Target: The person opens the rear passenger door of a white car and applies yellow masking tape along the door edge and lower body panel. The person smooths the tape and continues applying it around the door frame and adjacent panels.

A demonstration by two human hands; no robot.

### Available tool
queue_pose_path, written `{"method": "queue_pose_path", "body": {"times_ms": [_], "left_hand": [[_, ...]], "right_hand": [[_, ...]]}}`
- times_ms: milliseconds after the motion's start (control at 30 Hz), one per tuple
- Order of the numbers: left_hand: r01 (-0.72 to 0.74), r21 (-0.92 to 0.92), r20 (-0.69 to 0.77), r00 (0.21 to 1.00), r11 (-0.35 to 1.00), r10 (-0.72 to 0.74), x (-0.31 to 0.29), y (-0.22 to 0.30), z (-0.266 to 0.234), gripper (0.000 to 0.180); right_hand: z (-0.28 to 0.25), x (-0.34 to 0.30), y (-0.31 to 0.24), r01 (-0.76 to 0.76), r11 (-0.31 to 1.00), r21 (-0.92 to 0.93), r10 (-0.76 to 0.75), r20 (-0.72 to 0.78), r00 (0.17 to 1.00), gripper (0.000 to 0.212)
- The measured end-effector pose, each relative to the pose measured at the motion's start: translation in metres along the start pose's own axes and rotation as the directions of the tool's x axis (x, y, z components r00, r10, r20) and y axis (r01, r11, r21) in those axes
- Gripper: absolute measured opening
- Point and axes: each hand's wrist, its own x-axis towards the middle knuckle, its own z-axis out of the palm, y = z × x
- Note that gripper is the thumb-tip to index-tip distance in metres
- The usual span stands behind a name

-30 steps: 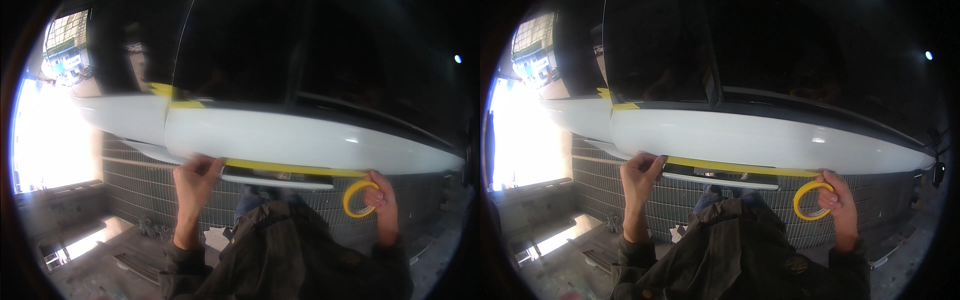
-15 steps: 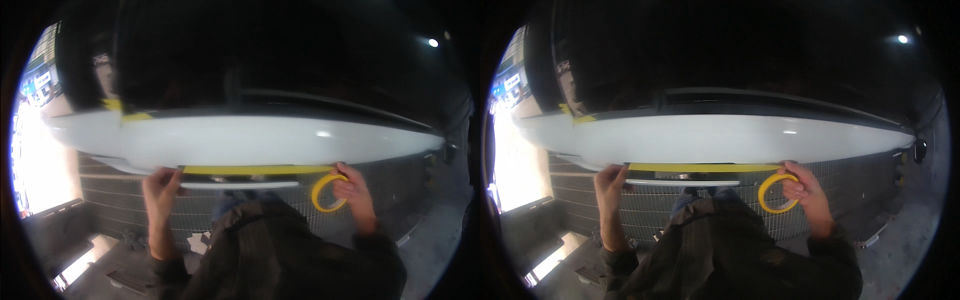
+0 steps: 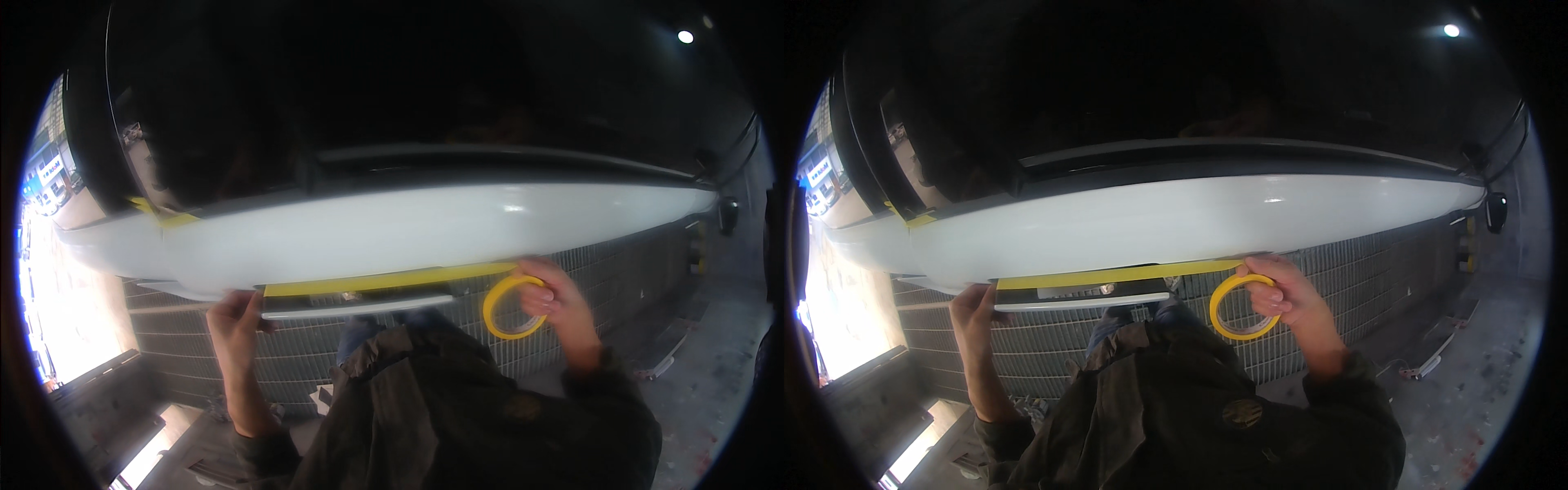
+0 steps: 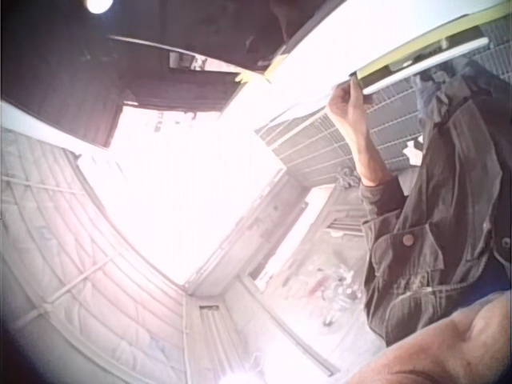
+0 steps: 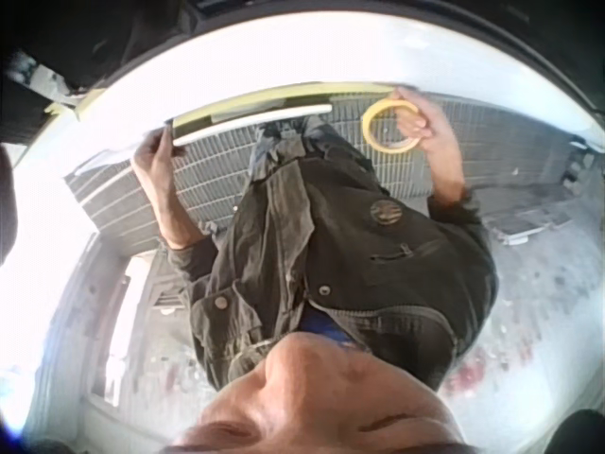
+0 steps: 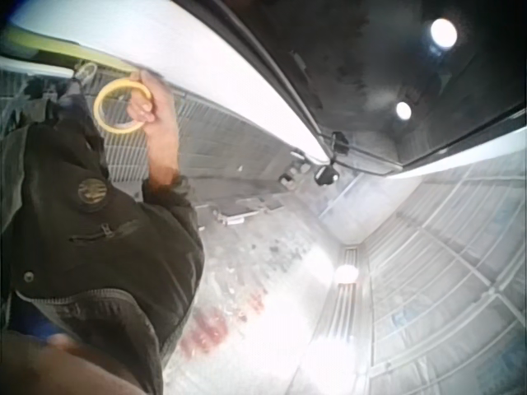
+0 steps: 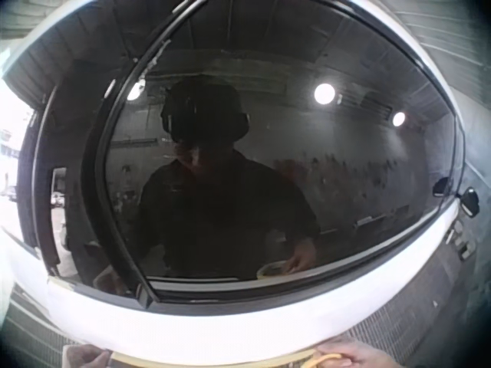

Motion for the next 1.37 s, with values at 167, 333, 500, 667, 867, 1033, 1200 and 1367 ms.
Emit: {"method": "queue_pose_path", "body": {"times_ms": [167,333,500,667,867,1033,1200,1367], "left_hand": [[-0.033,0.032,0.002,0.999,0.999,0.033,-0.001,0.003,0.001,0.023],[-0.029,0.033,0.029,0.999,0.999,0.028,0.0,0.006,-0.002,0.026],[0.05,0.004,0.011,0.999,0.999,-0.05,-0.001,0.007,-0.001,0.028],[0.067,0.334,-0.065,0.997,0.94,-0.048,0.001,0.018,-0.003,0.022],[-0.082,0.251,-0.084,0.991,0.965,0.106,-0.01,0.019,-0.011,0.029],[-0.056,0.333,0.05,0.998,0.941,0.042,-0.008,0.033,0.009,0.039],[0.004,0.148,0.076,0.997,0.989,-0.015,-0.007,0.024,0.005,0.036],[0.146,-0.127,0.09,0.987,0.981,-0.135,-0.004,0.013,0.014,0.026]], "right_hand": [[-0.011,0.009,0.006,-0.094,0.995,0.026,0.095,-0.04,0.995,0.031],[-0.013,0.024,0.009,-0.212,0.959,-0.187,0.188,-0.138,0.972,0.028],[-0.012,0.038,0.011,-0.256,0.826,-0.502,0.185,-0.187,0.965,0.026],[-0.001,0.037,0.009,-0.308,0.769,-0.561,0.183,-0.268,0.946,0.027],[0.0,0.04,0.01,-0.264,0.758,-0.596,0.166,-0.214,0.963,0.028],[0.005,0.043,0.01,-0.301,0.695,-0.652,0.18,-0.248,0.952,0.03],[0.005,0.045,0.012,-0.291,0.654,-0.698,0.18,-0.23,0.956,0.032],[0.009,0.046,0.01,-0.31,0.619,-0.722,0.197,-0.239,0.951,0.033]]}}
